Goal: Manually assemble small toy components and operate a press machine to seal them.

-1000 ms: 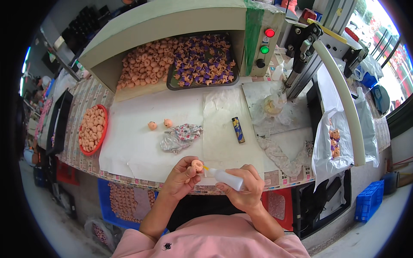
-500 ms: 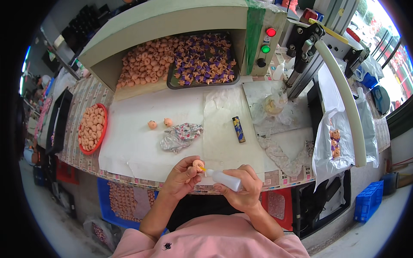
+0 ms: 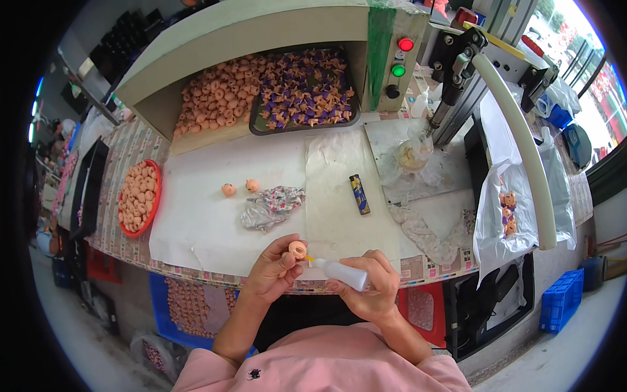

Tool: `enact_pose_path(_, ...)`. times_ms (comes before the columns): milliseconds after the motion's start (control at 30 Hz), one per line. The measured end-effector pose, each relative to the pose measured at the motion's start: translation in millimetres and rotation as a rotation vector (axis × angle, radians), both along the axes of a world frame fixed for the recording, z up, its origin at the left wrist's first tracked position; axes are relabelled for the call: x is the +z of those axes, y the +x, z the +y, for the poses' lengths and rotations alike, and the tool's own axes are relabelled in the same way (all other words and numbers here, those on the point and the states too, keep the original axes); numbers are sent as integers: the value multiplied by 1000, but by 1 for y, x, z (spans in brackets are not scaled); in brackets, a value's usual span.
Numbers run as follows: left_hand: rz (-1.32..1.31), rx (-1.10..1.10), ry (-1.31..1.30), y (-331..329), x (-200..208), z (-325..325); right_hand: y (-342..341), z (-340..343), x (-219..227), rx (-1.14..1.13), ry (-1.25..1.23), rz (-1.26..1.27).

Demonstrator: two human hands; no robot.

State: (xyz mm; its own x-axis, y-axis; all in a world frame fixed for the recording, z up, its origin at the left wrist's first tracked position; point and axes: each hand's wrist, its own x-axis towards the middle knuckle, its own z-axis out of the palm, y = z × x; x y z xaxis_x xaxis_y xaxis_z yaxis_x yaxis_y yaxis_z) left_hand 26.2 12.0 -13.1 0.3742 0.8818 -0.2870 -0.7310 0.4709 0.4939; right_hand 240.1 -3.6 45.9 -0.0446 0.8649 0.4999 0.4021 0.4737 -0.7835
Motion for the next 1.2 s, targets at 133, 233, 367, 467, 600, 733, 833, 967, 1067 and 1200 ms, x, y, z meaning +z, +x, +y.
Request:
enact_pose_path(133,-2,-2,-12,1,-1,0,1,0,-2,-31,0,11)
enact_pose_path(233,3,0,-13,2,-2,0,3,1,-2,-1,-14,-2)
enact_pose_path(367,-10,-7,9,3,-4,1,5,1,-1,-3,-5,-8)
enact_pose_path(467,-14,-3,4,3,-4,1,6,1,0,-5,-9,-13)
enact_pose_path(600,-12,-1,-1,3,-4,1,10,0,-2,-6,-8,-27)
enact_pose_path(733,2,7,-13,3,-4,0,9,-1,-2,-6,-26,-35)
enact_pose_path(833,0,4,-12,3,-3,0,9,0,-5,-7,-4,-14)
enact_pose_path(967,-10,0,-11,1,-3,-1,8,1,-5,-50,-14,32)
enact_pose_path(1067,26,-3,-25,-2,1,-3,4,5,-5,-53,5,37)
enact_pose_path(1200,51,-10,-56,-7,13,-7,-13,21,-19,-68,-155,104)
